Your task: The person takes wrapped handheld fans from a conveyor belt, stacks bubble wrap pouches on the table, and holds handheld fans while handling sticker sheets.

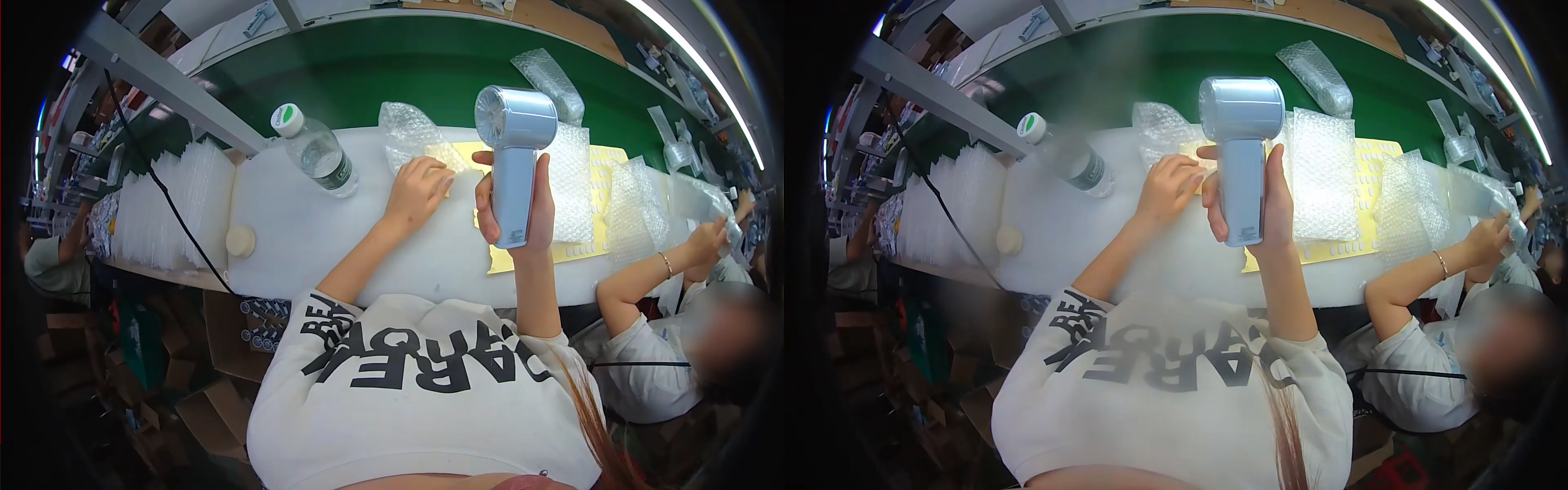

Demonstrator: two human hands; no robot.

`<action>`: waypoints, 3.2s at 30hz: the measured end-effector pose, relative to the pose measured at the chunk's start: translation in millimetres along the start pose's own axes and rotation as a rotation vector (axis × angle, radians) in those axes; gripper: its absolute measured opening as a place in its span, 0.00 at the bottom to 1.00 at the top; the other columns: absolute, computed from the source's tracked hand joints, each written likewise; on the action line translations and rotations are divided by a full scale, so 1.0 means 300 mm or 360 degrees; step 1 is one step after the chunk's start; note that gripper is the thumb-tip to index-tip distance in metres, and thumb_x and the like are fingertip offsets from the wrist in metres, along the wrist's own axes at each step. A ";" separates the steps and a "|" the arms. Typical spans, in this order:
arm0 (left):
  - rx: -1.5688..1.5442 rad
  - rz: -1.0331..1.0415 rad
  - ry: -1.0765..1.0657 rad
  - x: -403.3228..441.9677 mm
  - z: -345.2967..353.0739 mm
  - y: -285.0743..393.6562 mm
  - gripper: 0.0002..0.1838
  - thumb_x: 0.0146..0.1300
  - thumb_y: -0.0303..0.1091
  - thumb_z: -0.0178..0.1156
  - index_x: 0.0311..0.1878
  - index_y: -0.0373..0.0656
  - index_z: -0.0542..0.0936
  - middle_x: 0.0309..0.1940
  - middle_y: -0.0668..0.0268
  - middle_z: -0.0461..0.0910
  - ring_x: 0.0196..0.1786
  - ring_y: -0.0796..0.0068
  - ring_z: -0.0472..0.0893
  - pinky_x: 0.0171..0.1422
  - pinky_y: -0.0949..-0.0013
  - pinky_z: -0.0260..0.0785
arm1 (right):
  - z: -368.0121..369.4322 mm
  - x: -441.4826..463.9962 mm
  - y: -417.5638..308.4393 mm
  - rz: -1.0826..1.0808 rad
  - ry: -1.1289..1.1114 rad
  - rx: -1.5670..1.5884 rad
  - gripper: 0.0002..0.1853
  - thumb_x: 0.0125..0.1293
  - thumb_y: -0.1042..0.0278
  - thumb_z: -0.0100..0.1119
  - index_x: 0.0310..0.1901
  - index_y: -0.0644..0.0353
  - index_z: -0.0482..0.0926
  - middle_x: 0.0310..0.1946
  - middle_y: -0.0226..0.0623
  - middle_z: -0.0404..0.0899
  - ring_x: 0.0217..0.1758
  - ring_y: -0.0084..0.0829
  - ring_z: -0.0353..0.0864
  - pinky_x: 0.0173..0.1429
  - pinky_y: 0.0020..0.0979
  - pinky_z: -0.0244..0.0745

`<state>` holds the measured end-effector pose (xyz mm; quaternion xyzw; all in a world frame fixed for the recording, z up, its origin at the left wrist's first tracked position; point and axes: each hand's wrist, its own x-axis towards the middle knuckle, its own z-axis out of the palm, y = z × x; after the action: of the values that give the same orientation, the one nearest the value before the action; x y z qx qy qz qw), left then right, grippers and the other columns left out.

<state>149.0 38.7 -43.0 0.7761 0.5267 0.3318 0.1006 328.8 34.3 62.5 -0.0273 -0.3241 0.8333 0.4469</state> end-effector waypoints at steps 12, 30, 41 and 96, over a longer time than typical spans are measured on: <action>-0.1679 -0.0587 0.0186 -0.036 -0.239 0.278 0.34 0.39 0.36 0.74 0.51 0.39 0.72 0.49 0.61 0.74 0.50 0.68 0.74 0.56 0.65 0.66 | 0.042 -0.053 0.065 0.0457 0.0270 -0.0758 0.31 0.69 0.41 0.32 0.56 0.65 0.64 0.30 0.42 0.77 0.27 0.29 0.75 0.29 0.25 0.68; -0.3294 0.0739 0.0709 -0.047 -0.750 0.431 0.29 0.56 0.36 0.60 0.58 0.44 0.58 0.37 0.61 0.71 0.30 0.67 0.76 0.32 0.69 0.79 | -0.096 -0.213 0.100 0.0455 0.0408 -0.1195 0.17 0.69 0.58 0.40 0.43 0.63 0.74 0.32 0.40 0.78 0.35 0.28 0.76 0.43 0.26 0.70; -0.3481 0.0399 0.0408 -0.061 -0.655 0.331 0.39 0.52 0.39 0.66 0.63 0.48 0.55 0.55 0.59 0.67 0.57 0.64 0.69 0.62 0.59 0.64 | -0.092 -0.176 0.088 0.0428 0.0449 -0.0958 0.18 0.69 0.56 0.41 0.43 0.64 0.75 0.33 0.40 0.78 0.34 0.26 0.77 0.41 0.24 0.70; -0.0100 -0.0506 0.0367 -0.130 -0.086 0.243 0.04 0.54 0.28 0.61 0.34 0.44 0.80 0.27 0.70 0.75 0.30 0.76 0.73 0.33 0.76 0.65 | -0.170 -0.181 0.036 0.0521 0.0429 0.0098 0.19 0.63 0.57 0.48 0.52 0.57 0.64 0.28 0.49 0.76 0.24 0.32 0.77 0.28 0.27 0.72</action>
<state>179.0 -31.7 -2.4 0.6365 0.6401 0.4146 0.1150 370.7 15.0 3.0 -0.1771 -0.2270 0.8932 0.3454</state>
